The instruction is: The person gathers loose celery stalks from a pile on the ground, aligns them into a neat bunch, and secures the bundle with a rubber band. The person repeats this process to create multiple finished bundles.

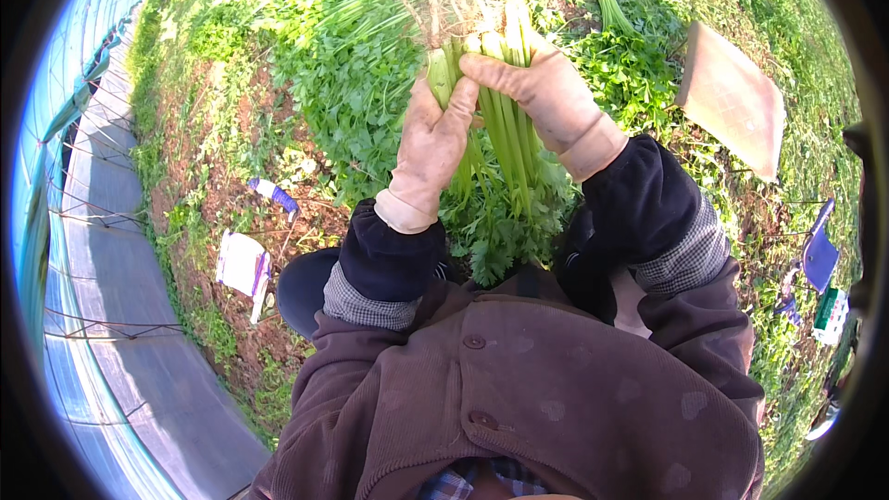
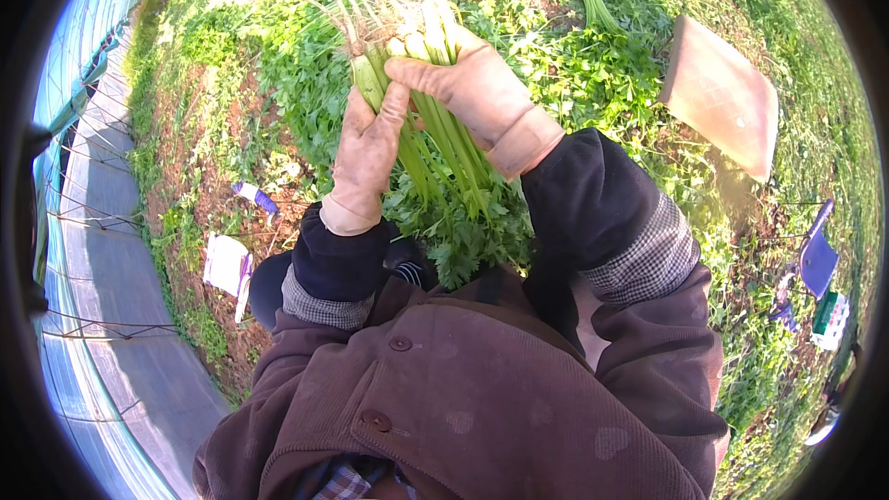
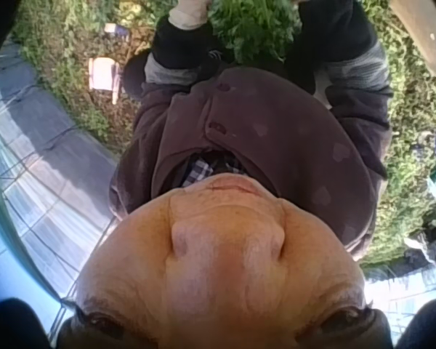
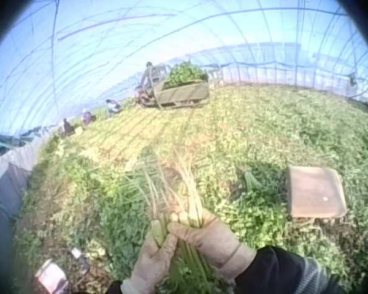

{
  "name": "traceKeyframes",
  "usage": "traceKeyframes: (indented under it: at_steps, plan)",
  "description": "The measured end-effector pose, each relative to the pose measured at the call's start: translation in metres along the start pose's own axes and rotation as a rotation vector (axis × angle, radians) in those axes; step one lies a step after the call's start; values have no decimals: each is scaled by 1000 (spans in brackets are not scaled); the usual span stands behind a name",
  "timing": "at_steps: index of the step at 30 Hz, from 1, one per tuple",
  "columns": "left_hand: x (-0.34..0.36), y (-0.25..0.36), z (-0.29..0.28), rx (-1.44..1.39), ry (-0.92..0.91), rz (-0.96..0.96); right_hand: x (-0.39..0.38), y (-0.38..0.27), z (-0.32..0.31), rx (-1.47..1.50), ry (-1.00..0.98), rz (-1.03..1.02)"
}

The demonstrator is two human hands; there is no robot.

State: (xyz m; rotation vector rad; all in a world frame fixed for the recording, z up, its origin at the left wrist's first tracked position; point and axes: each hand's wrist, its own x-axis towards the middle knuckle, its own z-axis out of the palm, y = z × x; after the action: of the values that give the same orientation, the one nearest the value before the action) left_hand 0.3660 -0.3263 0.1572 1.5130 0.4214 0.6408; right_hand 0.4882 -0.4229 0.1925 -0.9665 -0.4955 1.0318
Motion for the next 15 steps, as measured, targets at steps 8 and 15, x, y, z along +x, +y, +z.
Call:
traceKeyframes:
  at_steps: [8, 15]
  plan:
    - [-3, 2, -12, 67, -213, 128, -2, -2, -2, 23, -212, -131]
    - [-2, 15, -19, 252, -342, 254, -12, -10, 1, -28, -242, -127]
